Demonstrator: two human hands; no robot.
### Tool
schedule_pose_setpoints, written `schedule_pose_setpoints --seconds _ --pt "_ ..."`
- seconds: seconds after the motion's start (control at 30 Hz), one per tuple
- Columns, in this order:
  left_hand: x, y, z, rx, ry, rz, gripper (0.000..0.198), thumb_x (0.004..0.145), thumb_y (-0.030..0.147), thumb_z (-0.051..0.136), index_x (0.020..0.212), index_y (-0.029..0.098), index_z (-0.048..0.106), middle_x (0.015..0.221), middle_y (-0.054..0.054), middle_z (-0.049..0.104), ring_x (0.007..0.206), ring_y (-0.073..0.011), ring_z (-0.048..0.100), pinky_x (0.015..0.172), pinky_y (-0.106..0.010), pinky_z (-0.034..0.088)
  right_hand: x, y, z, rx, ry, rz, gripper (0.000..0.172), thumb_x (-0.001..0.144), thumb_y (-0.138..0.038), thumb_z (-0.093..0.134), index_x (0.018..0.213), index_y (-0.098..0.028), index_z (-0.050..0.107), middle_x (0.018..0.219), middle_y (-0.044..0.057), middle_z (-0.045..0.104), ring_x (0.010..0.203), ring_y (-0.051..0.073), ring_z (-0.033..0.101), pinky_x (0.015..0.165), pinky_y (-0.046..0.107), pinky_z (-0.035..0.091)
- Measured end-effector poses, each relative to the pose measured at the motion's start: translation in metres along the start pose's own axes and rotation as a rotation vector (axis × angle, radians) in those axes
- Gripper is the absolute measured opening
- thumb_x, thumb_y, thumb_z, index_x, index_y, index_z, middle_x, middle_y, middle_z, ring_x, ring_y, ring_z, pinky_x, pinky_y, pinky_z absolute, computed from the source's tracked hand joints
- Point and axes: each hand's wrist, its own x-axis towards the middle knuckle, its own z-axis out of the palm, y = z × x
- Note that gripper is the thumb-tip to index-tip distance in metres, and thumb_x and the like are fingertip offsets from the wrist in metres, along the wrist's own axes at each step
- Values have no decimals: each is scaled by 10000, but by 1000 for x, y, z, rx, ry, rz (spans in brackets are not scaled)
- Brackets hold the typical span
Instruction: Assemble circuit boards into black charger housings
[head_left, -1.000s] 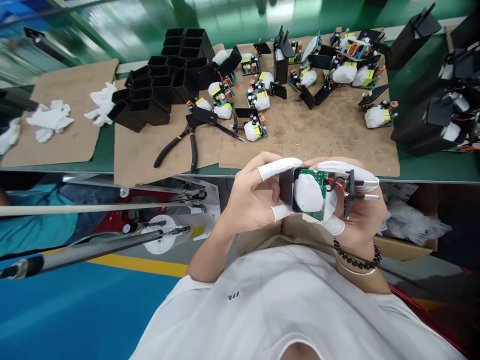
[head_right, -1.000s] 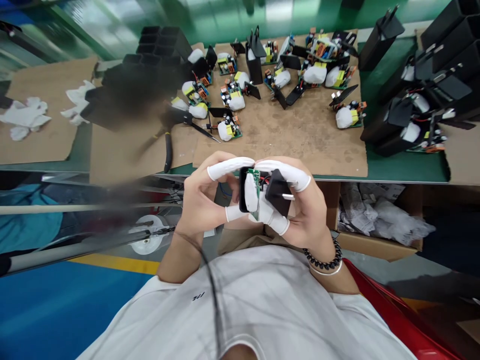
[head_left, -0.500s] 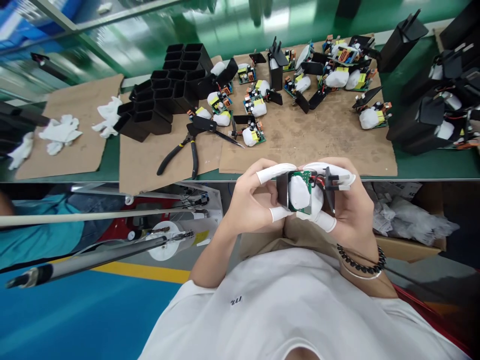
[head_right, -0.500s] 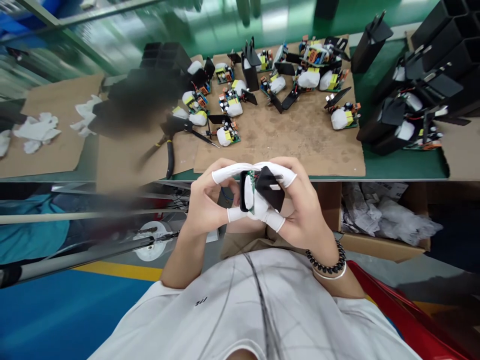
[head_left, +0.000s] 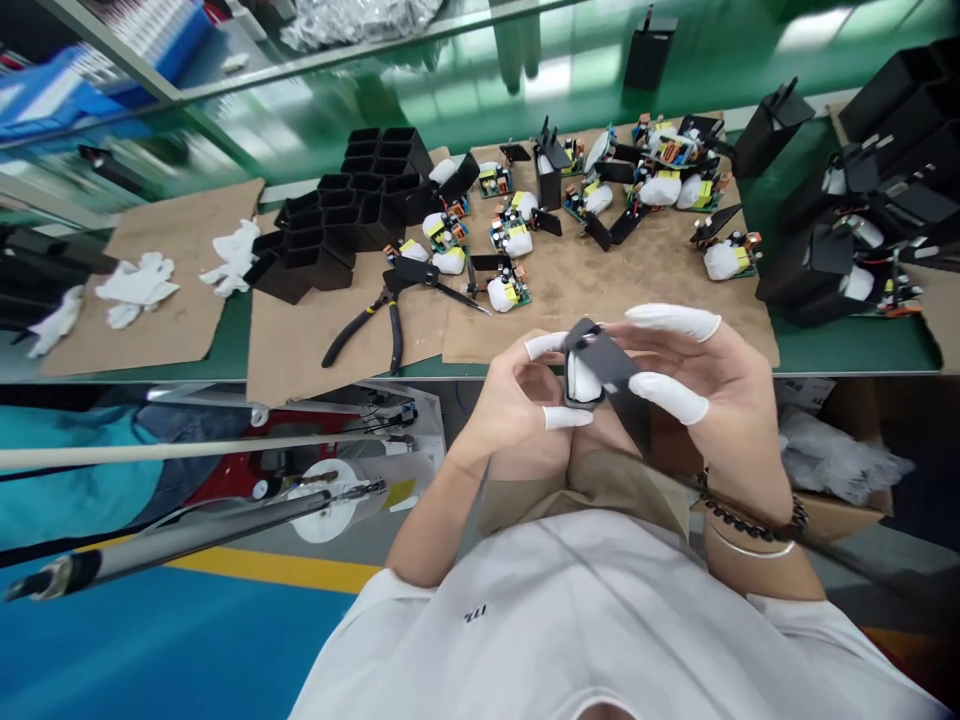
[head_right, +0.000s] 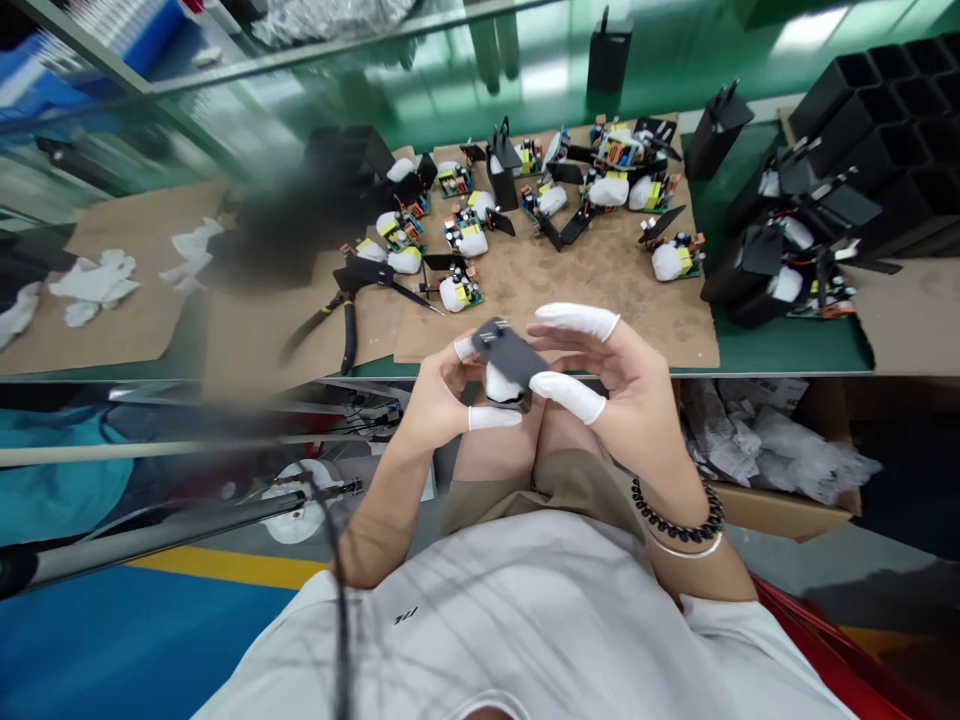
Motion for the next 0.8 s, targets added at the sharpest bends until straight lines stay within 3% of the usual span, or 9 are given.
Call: schedule_pose_setpoints --seconds 0.23,0.43,0.67,0.8 --pt "10 3 16 101 126 123 635 595 137 894 1206 188 728 1163 -42 679 592 -39 587 582 -210 543 14 -9 4 -496 160 -248 202 852 -226 832 1047 -277 828 1081 13 853 948 226 820 842 380 699" --pt "30 -8 40 183 278 177 621 625 48 778 1221 197 686 1111 -23 633 574 -53 602 569 -221 528 22 -9 9 -959 302 -359 82 917 -249 742 918 -248 824 984 55 849 891 250 803 779 391 648" --pt "40 -17 53 221 306 175 589 641 46 750 1208 196 689 1065 -13 619 569 -82 603 710 -315 560 26 8 17 -1089 354 -339 119 935 -248 687 868 -236 785 936 70 814 864 247 756 762 395 607" --pt "38 -14 47 465 322 152 571 685 31 706 1238 169 686 1044 -55 691 849 -216 699 943 -425 512 18 27 24 -1028 285 -271 145 905 -302 743 1023 -228 779 1127 114 776 1029 283 735 879 451 627"
